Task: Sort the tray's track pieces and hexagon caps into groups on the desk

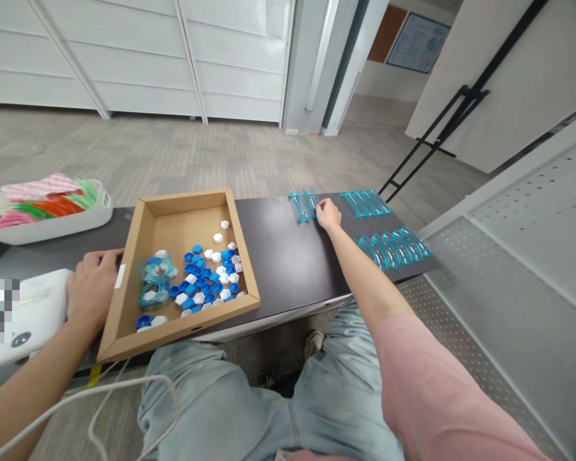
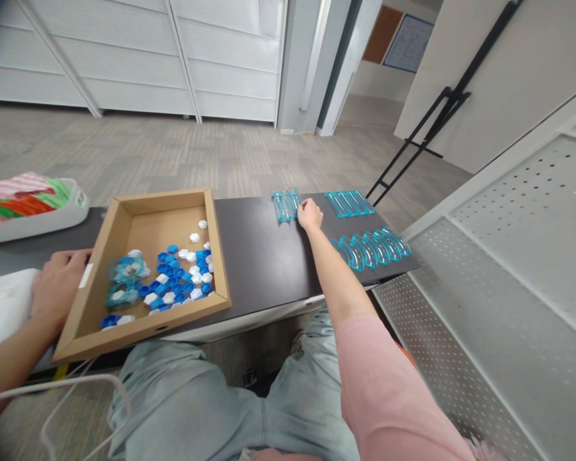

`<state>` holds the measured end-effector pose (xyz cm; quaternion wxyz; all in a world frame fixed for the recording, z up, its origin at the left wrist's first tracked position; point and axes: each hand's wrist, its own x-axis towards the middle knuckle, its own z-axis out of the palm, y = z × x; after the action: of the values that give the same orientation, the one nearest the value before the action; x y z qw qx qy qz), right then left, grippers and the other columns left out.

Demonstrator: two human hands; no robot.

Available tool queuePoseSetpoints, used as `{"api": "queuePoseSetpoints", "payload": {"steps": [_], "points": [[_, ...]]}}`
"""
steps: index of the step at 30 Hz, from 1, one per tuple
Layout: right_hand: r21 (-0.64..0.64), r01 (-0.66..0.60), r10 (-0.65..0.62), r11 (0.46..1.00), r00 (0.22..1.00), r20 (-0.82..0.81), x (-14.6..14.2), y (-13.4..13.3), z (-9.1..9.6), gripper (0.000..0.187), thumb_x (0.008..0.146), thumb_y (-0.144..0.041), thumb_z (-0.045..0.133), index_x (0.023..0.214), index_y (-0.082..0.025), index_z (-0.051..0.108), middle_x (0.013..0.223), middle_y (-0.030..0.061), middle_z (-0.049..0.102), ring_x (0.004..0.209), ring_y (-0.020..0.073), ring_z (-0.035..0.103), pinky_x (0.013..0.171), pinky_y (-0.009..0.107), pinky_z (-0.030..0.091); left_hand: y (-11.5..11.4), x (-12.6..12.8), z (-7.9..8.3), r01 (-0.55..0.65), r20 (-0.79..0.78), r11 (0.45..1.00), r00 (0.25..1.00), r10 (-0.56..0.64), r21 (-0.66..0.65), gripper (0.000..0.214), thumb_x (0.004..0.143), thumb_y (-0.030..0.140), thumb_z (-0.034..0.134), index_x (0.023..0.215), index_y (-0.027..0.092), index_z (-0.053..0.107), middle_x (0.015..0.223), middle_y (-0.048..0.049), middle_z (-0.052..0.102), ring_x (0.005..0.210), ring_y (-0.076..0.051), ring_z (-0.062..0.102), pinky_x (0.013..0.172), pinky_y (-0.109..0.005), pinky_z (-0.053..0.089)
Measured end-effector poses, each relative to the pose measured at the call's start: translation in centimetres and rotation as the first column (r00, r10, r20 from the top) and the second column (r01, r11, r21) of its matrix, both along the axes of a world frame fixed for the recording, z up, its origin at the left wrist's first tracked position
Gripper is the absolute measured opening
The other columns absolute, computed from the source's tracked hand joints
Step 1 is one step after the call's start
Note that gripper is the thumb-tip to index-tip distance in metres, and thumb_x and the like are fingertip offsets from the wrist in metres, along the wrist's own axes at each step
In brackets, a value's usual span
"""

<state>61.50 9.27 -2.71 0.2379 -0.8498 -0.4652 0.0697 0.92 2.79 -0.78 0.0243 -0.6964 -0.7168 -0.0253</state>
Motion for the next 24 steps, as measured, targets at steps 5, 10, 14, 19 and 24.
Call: {"api": "queuePoseSetpoints", "payload": {"steps": [5,10,14,19,24], "points": [[-0.032,-0.031,0.032,0.999,0.999,0.034,-0.2,0.0,0.1,0.017,0.110,-0.033,0.056,0.116,-0.025,0.069,0.145,0.0195,0.074,0.138,0.0396,0.065,0.119,0.056,0.048,0.2,0.0,0.0,0.000,0.007,1.000,1.000,0.000,-0.006,0.064,0.112,0.033,0.028,0.160,0.010,0.064,0.155,-0.0311,0.061,0.133,-0.046,0.065,0.112,-0.058,0.056],[-0.084,-0.078,0.081,0.993,0.996,0.039,0.1,-0.2,0.2,0.016,0.111,-0.035,0.056,0.116,-0.026,0.069,0.149,0.0167,0.071,0.142,0.0390,0.063,0.121,0.057,0.048,0.1,-0.1,0.1,-0.017,-0.023,0.999,1.000,0.016,-0.047,0.059,0.112,0.026,0.036,0.164,0.012,0.061,0.157,-0.0278,0.060,0.136,-0.042,0.064,0.114,-0.053,0.054],[-0.102,-0.116,0.120,0.988,0.992,0.042,0.4,-0.5,0.2,0.017,0.111,-0.037,0.058,0.118,-0.027,0.069,0.151,0.0155,0.070,0.144,0.0380,0.062,0.122,0.056,0.047,0.1,-0.1,0.2,-0.018,-0.020,0.998,1.000,0.017,-0.065,0.059,0.116,0.028,0.033,0.166,0.009,0.057,0.160,-0.0289,0.056,0.139,-0.044,0.061,0.116,-0.055,0.053],[-0.088,-0.157,0.161,0.984,0.986,0.043,0.8,-0.6,-0.1,0.025,0.108,-0.035,0.059,0.130,-0.028,0.069,0.149,0.0152,0.071,0.144,0.0386,0.062,0.123,0.058,0.048,0.1,0.3,0.7,-0.025,-0.009,0.995,1.000,0.024,-0.093,0.059,0.119,0.029,0.029,0.167,0.007,0.055,0.162,-0.0299,0.054,0.143,-0.044,0.059,0.119,-0.057,0.052],[-0.032,-0.235,0.237,0.971,0.970,0.046,2.1,-0.4,-0.3,0.037,0.102,-0.031,0.064,0.139,-0.028,0.065,0.128,0.0134,0.076,0.128,0.0389,0.069,0.113,0.062,0.055,0.1,0.2,0.5,-0.022,-0.011,0.997,1.000,0.021,-0.074,0.058,0.119,0.031,0.031,0.167,0.008,0.056,0.160,-0.0292,0.056,0.143,-0.044,0.060,0.118,-0.057,0.053]]}}
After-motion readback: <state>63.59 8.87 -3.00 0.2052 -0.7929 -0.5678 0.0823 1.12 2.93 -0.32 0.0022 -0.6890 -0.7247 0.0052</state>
